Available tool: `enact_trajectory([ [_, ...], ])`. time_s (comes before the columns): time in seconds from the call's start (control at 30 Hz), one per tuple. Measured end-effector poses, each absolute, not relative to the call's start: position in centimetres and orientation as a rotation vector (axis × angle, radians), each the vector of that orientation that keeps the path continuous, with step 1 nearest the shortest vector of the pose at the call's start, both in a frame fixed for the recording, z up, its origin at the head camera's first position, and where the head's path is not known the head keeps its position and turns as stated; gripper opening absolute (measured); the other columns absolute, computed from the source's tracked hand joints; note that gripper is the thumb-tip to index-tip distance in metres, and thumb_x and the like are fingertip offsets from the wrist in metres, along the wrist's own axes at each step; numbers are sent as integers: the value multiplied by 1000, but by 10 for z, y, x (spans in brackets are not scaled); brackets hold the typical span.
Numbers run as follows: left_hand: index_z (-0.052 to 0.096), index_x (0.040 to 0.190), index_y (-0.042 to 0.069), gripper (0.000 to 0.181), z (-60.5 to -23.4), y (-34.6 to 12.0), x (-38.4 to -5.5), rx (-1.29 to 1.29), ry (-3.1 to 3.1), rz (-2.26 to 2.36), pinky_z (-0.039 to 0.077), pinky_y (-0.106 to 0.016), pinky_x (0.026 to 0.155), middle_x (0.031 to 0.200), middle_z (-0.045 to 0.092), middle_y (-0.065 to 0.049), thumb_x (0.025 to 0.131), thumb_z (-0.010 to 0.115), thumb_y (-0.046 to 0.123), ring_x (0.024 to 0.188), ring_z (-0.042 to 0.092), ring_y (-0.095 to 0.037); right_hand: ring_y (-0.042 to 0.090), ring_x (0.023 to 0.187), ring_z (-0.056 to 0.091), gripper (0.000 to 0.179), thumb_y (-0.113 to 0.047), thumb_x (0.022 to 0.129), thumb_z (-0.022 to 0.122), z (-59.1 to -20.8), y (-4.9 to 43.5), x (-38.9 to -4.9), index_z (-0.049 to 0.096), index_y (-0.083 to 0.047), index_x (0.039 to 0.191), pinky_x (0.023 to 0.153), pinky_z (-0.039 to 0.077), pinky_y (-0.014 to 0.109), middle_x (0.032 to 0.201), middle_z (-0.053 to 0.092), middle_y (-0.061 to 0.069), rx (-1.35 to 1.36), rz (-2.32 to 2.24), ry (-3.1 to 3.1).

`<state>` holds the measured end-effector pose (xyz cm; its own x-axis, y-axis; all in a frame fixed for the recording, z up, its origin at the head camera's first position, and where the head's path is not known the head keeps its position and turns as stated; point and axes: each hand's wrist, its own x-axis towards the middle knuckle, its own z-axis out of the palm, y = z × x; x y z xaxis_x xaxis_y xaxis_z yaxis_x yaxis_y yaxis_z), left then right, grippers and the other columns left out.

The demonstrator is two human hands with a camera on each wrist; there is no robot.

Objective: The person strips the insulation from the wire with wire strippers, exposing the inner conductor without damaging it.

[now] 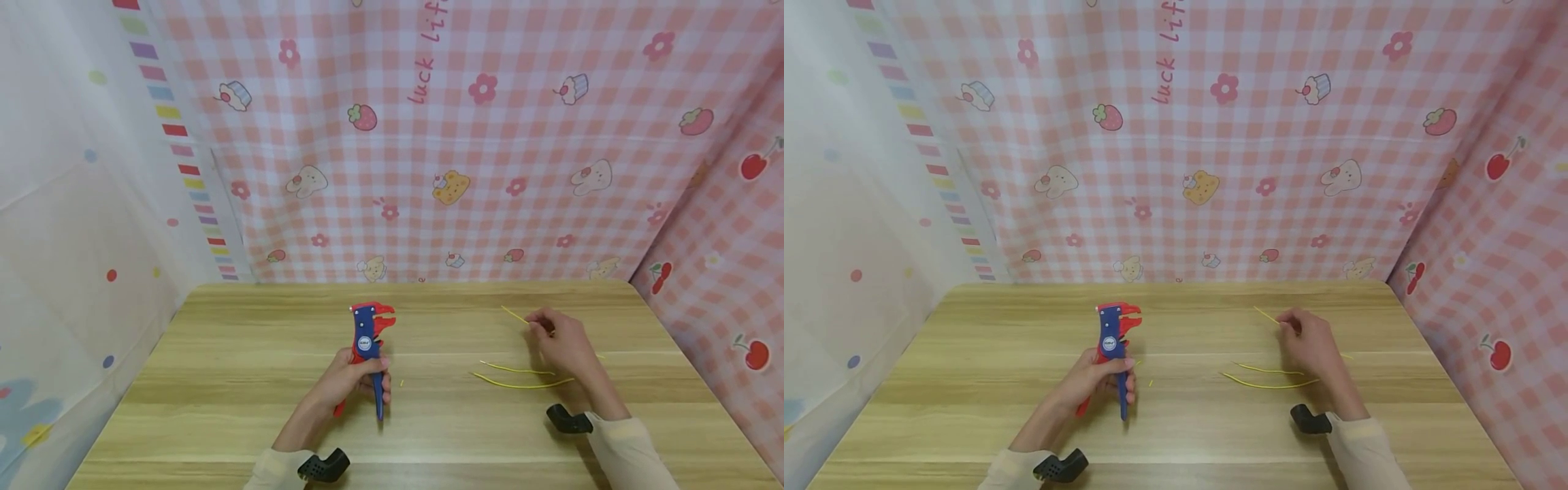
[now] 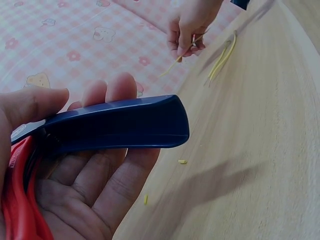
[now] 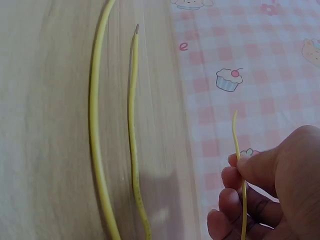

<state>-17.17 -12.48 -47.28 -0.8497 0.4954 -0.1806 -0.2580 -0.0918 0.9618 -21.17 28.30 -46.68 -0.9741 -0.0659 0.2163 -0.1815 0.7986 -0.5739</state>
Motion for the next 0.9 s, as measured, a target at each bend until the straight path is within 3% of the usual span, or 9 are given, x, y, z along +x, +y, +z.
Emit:
enact_trajectory([
  [0.63,51,116,-13,34,-470,-120,-172,281,1735,1959,65,-37,73,75,73,0,103,59,16,68,76,-17,14,79,62,14,-17,101,64,-456,266,-206,73,-7,104,62,47,23,89,73,6,258,980,-2766],
  [0.9,55,110,-10,34,-467,-116,-174,303,1727,1956,65,-37,75,75,73,0,100,64,22,69,76,-17,12,75,60,13,-17,101,65,-448,257,-202,74,-8,105,59,46,23,87,73,4,304,986,-2744],
])
